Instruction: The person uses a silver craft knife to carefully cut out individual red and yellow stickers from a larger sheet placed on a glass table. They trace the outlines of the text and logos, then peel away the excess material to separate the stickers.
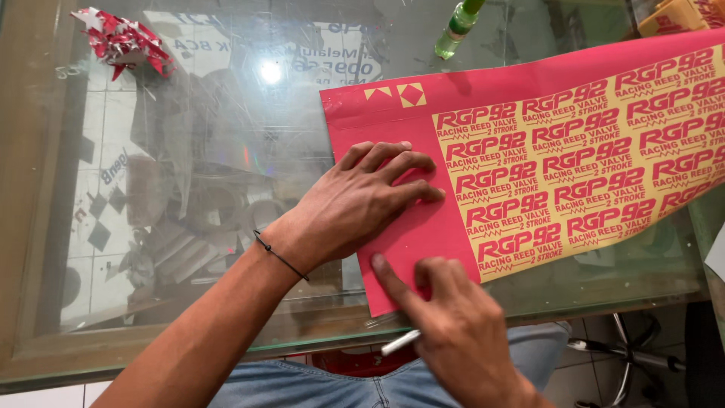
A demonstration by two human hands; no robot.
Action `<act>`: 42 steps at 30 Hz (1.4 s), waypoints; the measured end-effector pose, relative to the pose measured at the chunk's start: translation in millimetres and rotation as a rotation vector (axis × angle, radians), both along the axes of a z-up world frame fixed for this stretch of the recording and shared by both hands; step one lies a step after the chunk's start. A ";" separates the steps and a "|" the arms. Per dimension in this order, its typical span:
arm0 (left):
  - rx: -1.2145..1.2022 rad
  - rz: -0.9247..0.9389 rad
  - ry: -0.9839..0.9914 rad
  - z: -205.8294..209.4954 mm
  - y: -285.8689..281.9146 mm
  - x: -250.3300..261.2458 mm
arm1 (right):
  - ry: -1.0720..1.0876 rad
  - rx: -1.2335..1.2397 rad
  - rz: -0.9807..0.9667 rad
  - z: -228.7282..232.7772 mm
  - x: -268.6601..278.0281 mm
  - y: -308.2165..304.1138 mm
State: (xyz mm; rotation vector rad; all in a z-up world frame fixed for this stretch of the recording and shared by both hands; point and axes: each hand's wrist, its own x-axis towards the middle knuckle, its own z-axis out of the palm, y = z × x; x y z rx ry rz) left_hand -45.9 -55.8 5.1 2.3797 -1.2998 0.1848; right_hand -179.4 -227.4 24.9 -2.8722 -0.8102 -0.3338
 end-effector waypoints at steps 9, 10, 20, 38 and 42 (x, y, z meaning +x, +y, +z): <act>-0.059 0.017 -0.029 -5.7 -2.3 -0.5 | -0.013 -0.033 -0.214 -8.2 -39.8 -14.9; -0.054 0.008 -0.024 -4.8 -2.5 1.4 | -0.008 -0.028 -0.223 -5.4 -29.2 -7.4; -0.069 -0.050 0.065 -2.3 0.6 16.4 | -0.063 -0.088 0.020 3.7 18.2 11.4; -0.040 -0.107 0.083 4.3 0.6 14.5 | -0.025 -0.293 -0.256 4.7 24.2 -64.1; -0.043 -0.060 0.043 6.3 3.0 12.5 | -0.048 -0.278 -0.221 11.2 -12.4 -65.7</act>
